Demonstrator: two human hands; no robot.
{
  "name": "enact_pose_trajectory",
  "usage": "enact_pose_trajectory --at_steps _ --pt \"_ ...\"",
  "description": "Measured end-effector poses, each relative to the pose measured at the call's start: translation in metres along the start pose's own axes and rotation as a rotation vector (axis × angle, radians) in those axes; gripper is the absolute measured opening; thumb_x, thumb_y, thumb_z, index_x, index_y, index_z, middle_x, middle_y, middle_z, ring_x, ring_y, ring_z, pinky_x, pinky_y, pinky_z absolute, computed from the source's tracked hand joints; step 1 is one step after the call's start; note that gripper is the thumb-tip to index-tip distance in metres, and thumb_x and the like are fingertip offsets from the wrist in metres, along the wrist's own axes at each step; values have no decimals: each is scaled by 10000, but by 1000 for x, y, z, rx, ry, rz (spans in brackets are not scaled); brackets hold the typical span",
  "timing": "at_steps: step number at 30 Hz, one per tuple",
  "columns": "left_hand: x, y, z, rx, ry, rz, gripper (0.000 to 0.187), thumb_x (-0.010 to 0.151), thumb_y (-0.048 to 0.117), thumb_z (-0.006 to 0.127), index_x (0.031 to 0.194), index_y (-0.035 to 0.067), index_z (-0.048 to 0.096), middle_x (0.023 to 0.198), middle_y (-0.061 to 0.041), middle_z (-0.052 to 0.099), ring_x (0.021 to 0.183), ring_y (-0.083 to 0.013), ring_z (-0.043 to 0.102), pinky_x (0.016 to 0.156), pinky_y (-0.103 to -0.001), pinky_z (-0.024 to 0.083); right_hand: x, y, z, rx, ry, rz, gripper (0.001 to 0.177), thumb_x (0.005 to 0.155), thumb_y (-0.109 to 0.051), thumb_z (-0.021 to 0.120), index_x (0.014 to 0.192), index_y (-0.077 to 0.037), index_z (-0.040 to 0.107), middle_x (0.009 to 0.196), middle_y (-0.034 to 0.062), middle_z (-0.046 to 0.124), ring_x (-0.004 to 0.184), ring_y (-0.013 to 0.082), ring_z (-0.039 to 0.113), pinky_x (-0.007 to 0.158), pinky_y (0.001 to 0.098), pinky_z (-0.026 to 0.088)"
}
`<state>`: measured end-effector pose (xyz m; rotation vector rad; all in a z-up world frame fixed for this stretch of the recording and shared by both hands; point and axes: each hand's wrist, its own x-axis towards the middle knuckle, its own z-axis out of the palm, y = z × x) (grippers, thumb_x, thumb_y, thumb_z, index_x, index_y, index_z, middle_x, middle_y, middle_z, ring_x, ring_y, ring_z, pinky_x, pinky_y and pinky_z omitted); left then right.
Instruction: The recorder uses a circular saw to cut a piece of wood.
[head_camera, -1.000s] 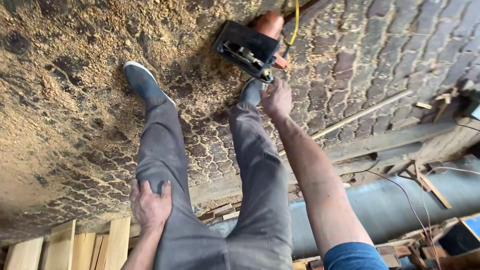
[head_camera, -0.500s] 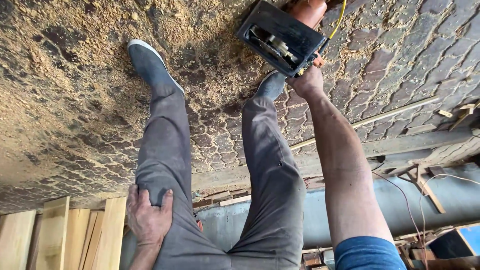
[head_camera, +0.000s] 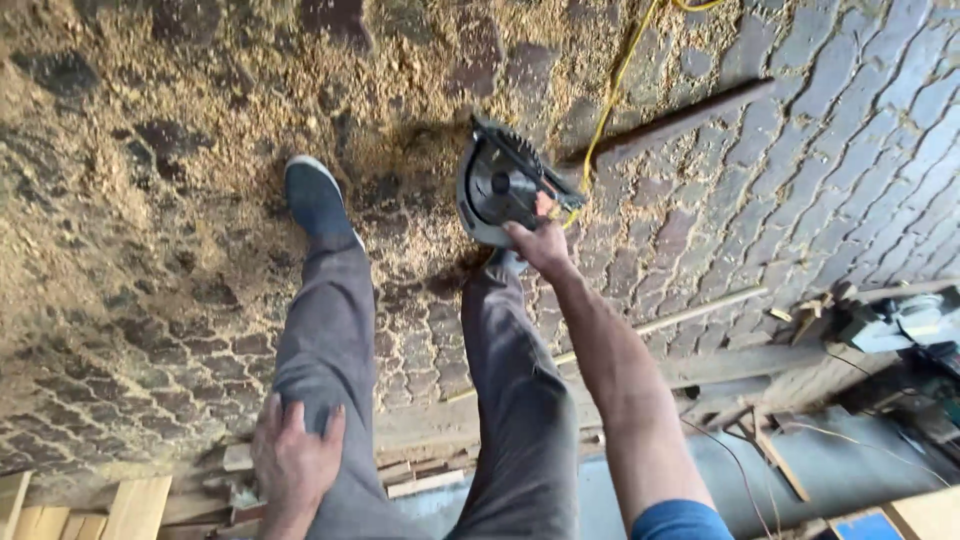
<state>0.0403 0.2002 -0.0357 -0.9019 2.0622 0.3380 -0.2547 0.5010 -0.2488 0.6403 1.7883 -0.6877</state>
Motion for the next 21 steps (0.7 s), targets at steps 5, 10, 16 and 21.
enact_pose_trajectory --at_steps 5,10,16,21 --pt "3 9 -12 35 -19 137 631 843 569 681 1157 22 708 1403 -280 586 1289 -419 566 1052 -543 424 -45 -3 21 84 -97 14 417 956 -334 735 1017 78 729 811 132 738 625 161 643 584 319 530" --pt "-31 39 -5 111 -180 342 603 865 618 637 1192 111 649 1300 -172 579 1335 -370 514 1136 -568 343 -180 -6 19 285 -259 -169 322 934 -317 701 1006 -3 714 775 79 698 597 151 622 544 330 489" --pt "-51 108 30 -1963 -464 -221 443 811 349 763 1144 82 641 1077 -143 713 1034 -316 690 899 -476 596 -353 -65 22 206 -295 -261 451 822 -404 718 1023 -2 736 711 78 716 560 182 659 468 341 531" --pt "-66 64 -102 -2807 -699 -171 514 809 126 700 1309 67 599 1206 -108 722 1116 -265 710 938 -422 624 -390 -64 53 653 -253 52 516 770 -355 730 1200 -74 679 825 107 747 612 214 643 581 421 590"
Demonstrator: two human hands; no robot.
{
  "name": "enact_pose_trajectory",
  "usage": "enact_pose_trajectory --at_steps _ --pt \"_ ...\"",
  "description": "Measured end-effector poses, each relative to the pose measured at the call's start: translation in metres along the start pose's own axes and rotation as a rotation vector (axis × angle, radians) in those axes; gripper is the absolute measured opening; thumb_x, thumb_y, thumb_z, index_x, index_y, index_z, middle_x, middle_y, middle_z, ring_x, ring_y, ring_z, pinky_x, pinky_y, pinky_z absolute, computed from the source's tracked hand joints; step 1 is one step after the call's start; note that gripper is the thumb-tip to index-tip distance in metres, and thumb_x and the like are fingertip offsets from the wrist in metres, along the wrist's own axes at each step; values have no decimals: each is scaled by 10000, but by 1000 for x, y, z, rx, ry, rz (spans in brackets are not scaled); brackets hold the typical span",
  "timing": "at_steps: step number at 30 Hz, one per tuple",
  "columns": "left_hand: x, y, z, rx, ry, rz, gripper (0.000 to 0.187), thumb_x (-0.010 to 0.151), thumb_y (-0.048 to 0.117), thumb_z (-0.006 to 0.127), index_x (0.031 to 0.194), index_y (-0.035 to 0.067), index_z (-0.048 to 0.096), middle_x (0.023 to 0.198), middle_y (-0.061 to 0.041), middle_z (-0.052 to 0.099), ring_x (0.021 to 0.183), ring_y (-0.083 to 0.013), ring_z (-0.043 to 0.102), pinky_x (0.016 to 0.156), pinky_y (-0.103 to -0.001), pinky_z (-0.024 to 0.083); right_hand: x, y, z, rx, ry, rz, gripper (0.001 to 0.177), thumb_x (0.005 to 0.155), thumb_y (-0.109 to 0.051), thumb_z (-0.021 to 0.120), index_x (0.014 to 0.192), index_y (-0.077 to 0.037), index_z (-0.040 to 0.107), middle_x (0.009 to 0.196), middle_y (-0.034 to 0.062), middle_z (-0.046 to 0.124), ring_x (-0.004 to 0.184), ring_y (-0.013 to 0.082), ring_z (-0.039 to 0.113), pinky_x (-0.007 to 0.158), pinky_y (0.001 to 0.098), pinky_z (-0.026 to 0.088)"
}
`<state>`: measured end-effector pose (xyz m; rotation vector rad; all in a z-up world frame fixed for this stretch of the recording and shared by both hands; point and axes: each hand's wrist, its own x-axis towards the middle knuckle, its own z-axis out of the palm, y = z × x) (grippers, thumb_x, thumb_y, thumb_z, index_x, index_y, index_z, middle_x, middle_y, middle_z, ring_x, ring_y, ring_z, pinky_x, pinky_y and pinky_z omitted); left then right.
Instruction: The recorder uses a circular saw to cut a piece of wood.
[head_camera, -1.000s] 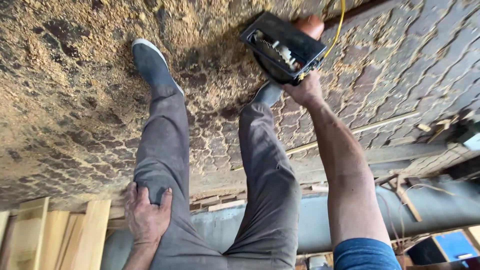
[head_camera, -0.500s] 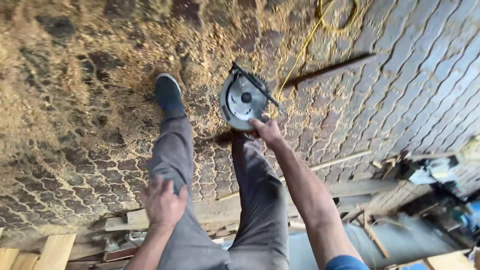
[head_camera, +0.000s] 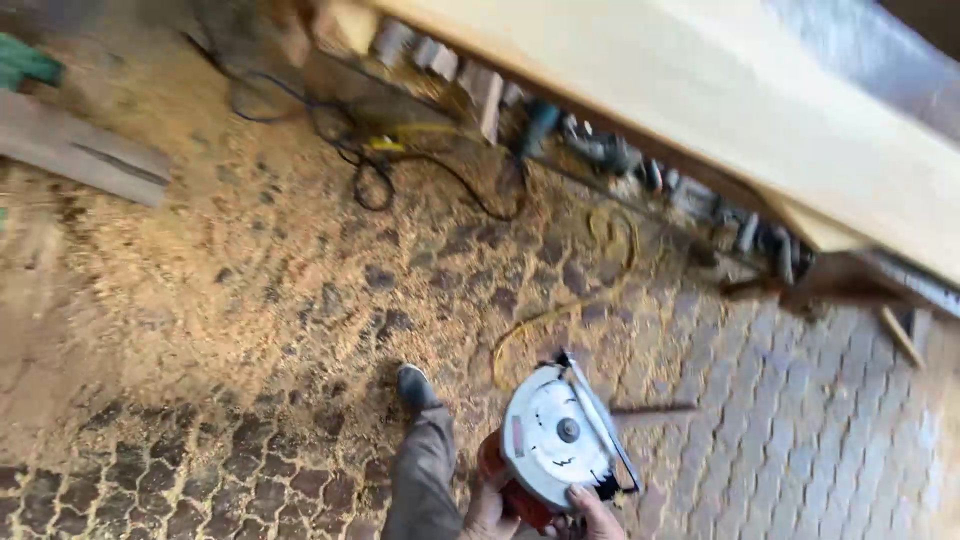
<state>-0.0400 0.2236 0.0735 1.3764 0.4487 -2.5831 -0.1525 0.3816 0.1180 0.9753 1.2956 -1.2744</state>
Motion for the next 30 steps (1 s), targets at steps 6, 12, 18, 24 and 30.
enact_pose_trajectory --at_steps 6,12,18,24,30 --pt "-103 152 186 331 -168 285 624 718 18 688 1326 116 590 1128 -59 696 1016 -246 671 882 -422 557 -16 -10 151 299 -260 -160 447 851 -417 703 1176 -114 653 864 76 732 631 181 644 666 444 598" --pt "-112 273 216 483 -257 369 522 786 44 627 1306 -4 642 1174 -107 760 1096 -244 698 947 -364 580 -80 -41 294 224 -427 -71 388 908 -296 675 1216 -63 647 953 100 750 759 211 694 785 430 614" --pt "-83 374 268 712 143 511 398 789 9 602 1185 17 645 939 -121 698 765 -247 696 666 -408 599 -87 -106 378 4 -714 312 641 862 -535 554 1161 26 639 970 137 767 829 260 751 758 398 617" --pt "-81 489 301 1201 423 721 350 799 10 652 1141 68 602 768 -53 592 560 -159 582 465 -329 500 81 -176 327 -713 -629 -650 372 981 -326 707 1150 6 716 975 187 749 891 253 737 763 407 626" --pt "-190 555 407 1415 428 863 376 826 -61 663 1197 -55 599 891 -80 673 675 -160 643 592 -319 550 -3 -355 418 -1080 180 -641 579 937 -404 604 1418 -83 573 1252 159 733 1038 315 755 962 412 589"
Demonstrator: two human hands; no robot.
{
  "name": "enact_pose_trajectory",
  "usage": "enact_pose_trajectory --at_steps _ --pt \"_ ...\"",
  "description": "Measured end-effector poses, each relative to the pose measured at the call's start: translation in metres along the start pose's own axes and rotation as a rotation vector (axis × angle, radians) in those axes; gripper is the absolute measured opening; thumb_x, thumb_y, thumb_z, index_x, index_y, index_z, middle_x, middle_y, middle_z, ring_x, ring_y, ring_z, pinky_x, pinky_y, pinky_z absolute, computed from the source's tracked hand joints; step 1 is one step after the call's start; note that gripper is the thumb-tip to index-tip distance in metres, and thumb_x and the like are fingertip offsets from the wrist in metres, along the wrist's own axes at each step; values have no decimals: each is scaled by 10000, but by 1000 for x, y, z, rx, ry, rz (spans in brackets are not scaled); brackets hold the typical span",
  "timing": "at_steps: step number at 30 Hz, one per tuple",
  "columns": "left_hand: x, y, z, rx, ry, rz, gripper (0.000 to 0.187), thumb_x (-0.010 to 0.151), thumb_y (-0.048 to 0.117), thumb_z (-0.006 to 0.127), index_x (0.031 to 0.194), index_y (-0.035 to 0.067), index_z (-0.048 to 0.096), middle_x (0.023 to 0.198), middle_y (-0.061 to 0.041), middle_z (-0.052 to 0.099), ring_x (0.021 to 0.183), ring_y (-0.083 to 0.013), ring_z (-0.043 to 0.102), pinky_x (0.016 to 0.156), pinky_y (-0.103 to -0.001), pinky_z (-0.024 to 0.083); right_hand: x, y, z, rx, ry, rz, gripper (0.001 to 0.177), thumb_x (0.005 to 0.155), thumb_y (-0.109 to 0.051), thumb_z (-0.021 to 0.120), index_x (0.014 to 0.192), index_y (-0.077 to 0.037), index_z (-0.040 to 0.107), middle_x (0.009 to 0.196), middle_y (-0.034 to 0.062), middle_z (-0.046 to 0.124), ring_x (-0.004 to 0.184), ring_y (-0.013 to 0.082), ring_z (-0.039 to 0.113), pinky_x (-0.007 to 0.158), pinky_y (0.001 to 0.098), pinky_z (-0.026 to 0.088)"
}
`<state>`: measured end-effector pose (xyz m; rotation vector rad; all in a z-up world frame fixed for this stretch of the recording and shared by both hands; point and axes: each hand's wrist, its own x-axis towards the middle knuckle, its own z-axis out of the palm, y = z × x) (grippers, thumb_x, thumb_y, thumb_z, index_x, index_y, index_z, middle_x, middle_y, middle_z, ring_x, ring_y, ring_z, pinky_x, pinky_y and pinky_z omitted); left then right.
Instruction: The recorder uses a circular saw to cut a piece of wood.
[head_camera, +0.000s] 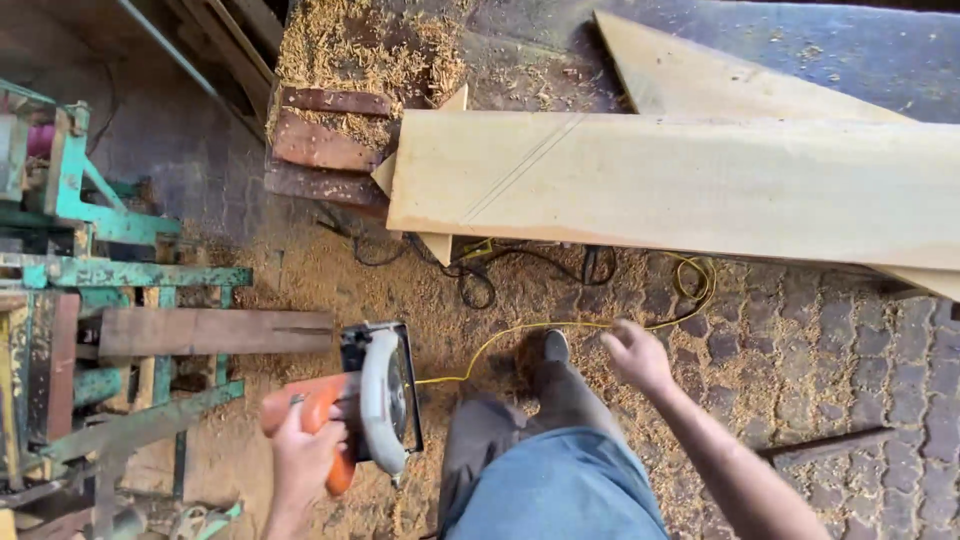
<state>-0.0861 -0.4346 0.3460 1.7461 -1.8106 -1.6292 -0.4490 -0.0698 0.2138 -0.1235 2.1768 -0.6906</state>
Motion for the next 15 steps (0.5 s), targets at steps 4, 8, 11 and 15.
enact_pose_trajectory --at_steps 4,8,11,15 --pt "-3 78 -44 -115 -15 53 420 796 -78 652 1212 -48 605 982 -74 677 804 -157 664 714 -333 555 44 -51 27 27 19 -82 579 935 -394 617 1404 -57 584 1257 178 726 1039 318 754 957 406 581" --pt "34 103 -78 -124 0 123 487 778 -84 649 1261 -31 610 1075 -100 692 930 -164 675 841 -334 543 76 -121 101 74 -99 -231 556 945 -387 635 1349 -6 604 1284 213 699 1174 326 684 1005 423 537" --pt "65 129 -88 -42 -45 125 500 771 -92 655 1268 -43 628 1081 -125 704 927 -175 683 840 -333 542 104 -179 178 260 -80 -178 668 909 -350 679 1430 19 481 1351 253 628 1237 345 630 1041 427 508" --pt "113 153 -104 67 -160 97 463 767 -71 683 1229 -48 662 1032 -120 733 854 -172 693 778 -325 553 106 -236 258 482 4 -130 900 813 -306 752 1536 -11 305 1407 255 540 1297 359 543 1100 413 437"
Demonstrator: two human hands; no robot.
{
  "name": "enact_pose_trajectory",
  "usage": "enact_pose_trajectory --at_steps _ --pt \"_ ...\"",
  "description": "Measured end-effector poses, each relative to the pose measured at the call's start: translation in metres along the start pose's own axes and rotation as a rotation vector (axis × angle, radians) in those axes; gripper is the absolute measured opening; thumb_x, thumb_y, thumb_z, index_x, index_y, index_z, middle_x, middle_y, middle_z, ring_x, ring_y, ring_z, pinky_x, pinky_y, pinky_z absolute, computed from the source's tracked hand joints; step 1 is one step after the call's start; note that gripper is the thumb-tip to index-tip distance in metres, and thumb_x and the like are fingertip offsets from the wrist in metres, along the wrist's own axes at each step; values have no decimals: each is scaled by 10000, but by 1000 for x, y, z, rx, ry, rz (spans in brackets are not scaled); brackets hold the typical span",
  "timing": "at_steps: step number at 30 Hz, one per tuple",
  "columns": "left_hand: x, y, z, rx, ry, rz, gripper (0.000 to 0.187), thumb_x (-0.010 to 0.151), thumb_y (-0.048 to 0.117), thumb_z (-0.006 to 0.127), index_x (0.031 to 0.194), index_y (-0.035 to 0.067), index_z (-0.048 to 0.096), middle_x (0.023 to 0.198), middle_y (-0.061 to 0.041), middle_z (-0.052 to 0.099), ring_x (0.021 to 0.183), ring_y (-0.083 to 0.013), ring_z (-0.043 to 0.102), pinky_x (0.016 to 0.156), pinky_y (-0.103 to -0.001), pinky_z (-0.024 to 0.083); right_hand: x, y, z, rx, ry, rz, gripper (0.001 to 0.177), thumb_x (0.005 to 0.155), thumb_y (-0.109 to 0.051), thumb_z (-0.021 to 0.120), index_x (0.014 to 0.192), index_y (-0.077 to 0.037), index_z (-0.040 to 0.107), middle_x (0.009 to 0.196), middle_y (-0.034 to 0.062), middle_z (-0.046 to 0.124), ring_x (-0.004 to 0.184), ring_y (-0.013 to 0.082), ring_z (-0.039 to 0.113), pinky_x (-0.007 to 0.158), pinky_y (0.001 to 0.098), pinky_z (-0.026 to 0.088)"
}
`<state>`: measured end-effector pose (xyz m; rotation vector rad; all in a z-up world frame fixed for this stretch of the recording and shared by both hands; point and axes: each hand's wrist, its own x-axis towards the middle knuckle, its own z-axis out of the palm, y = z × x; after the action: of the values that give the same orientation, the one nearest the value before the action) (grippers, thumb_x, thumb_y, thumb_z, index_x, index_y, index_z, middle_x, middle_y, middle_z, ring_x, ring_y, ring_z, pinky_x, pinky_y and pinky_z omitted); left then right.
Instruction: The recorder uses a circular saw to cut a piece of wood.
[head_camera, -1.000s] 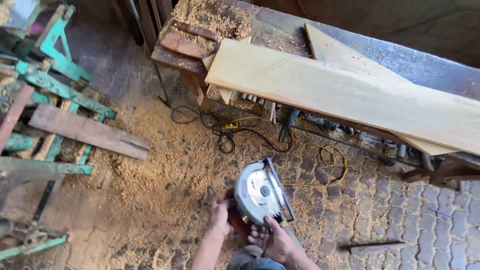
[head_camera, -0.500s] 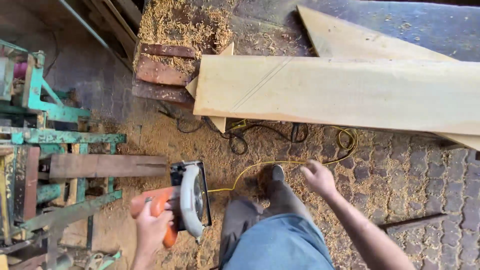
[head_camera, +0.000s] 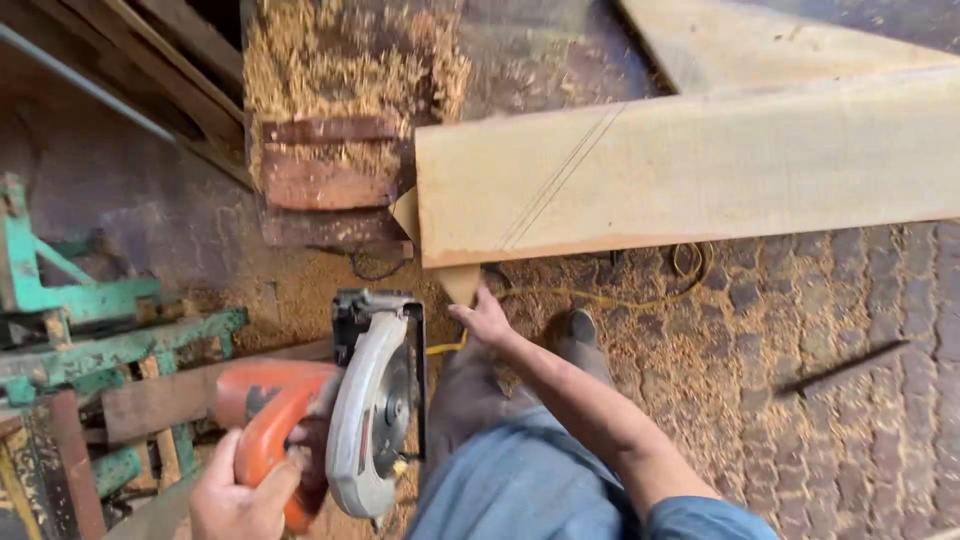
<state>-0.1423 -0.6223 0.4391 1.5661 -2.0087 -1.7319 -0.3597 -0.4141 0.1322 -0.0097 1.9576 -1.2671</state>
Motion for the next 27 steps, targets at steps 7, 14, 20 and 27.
enact_pose_trajectory --at_steps 7,14,20,27 --pt "71 31 -32 390 -101 124 359 763 12 740 1120 23 708 897 -61 747 789 -94 656 727 -280 541 2 30 52 248 -376 -223 865 916 -351 800 1518 50 326 1551 222 463 1432 333 453 1165 429 364" --pt "114 42 -26 412 -110 129 319 785 75 758 1099 42 711 842 -49 721 745 -90 642 683 -293 534 37 37 12 1027 101 350 495 942 -329 692 1341 -70 556 1262 110 649 1077 226 638 854 406 529" --pt "113 29 -22 338 -118 133 351 793 18 732 1142 25 698 924 -41 727 802 -90 657 725 -283 541 70 19 11 931 267 183 315 937 -163 685 1210 -17 629 1151 152 709 982 285 706 862 467 590" --pt "114 -5 -23 85 -34 50 416 808 -56 688 1223 -19 687 1007 -64 723 814 -117 682 740 -292 556 70 20 29 1194 -62 75 354 880 9 644 1229 -41 623 1171 110 688 1083 260 673 1002 469 577"
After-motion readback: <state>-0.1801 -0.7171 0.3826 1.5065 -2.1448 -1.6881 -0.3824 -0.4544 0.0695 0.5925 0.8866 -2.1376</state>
